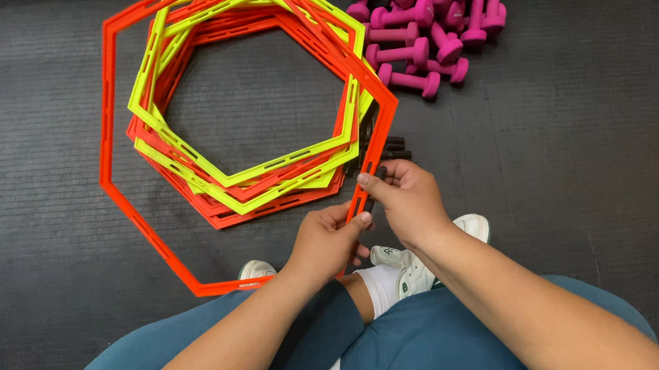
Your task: The person sits cross-legged on a dark gym mat and assembles hexagonal frames using small black connectors. They handle orange and yellow frames, inserting connectors into slots along the edges to join the pieces together.
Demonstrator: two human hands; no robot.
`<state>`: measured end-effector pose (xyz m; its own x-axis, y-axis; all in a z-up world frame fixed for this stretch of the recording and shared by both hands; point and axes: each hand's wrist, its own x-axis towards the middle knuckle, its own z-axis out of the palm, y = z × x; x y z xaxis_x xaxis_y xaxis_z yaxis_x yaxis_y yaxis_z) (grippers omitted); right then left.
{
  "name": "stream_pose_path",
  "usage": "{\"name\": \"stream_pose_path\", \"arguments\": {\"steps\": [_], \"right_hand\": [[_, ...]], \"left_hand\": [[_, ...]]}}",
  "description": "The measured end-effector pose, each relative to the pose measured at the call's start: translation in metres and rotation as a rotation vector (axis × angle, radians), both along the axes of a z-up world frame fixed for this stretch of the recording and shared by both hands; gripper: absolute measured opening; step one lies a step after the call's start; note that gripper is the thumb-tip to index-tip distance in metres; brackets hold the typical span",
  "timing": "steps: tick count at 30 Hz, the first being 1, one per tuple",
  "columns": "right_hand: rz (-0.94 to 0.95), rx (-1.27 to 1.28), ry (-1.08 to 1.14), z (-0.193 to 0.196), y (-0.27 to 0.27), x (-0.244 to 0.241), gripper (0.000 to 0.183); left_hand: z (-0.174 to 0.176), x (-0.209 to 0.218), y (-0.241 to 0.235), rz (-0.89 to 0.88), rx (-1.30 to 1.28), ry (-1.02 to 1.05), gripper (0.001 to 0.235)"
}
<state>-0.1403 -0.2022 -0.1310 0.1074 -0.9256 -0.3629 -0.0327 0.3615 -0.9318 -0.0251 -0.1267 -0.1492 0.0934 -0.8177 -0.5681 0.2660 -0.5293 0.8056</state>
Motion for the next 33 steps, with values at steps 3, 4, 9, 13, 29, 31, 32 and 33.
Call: {"name": "stream_pose_path", "arguments": {"steps": [3, 4, 9, 13, 29, 31, 32, 33], "right_hand": [[0.025, -0.027, 0.009, -0.006, -0.002, -0.003, 0.018], [0.04, -0.017, 0.005, -0.007, -0.003, -0.004, 0.018], [0.078, 0.095, -0.066, -0.011, -0.008, -0.018, 0.022], [0.247, 0.152, -0.146, -0.004, -0.015, -0.03, 0.035], [0.3, 0.167, -0.108, -0.03, -0.01, -0.021, 0.047], [0.308, 0.146, -0.065, -0.022, -0.01, -0.021, 0.046], [0.315, 0.126, -0.022, -0.019, -0.01, -0.021, 0.046], [0.318, 0.126, -0.023, -0.013, -0.007, -0.018, 0.046]], "left_hand": [[-0.002, 0.0, 0.0, -0.011, -0.005, -0.046, 0.053], [-0.006, 0.001, 0.001, -0.021, -0.006, -0.057, 0.054], [0.026, 0.007, 0.002, -0.053, 0.008, -0.131, 0.053], [0.037, 0.008, 0.004, -0.098, 0.026, -0.159, 0.051], [-0.029, 0.011, -0.005, -0.21, 0.004, -0.256, 0.049], [-0.033, 0.005, -0.008, -0.168, 0.006, -0.208, 0.046], [-0.035, 0.002, -0.01, -0.127, 0.009, -0.161, 0.043], [-0.028, 0.001, -0.009, -0.124, 0.009, -0.161, 0.043]]}}
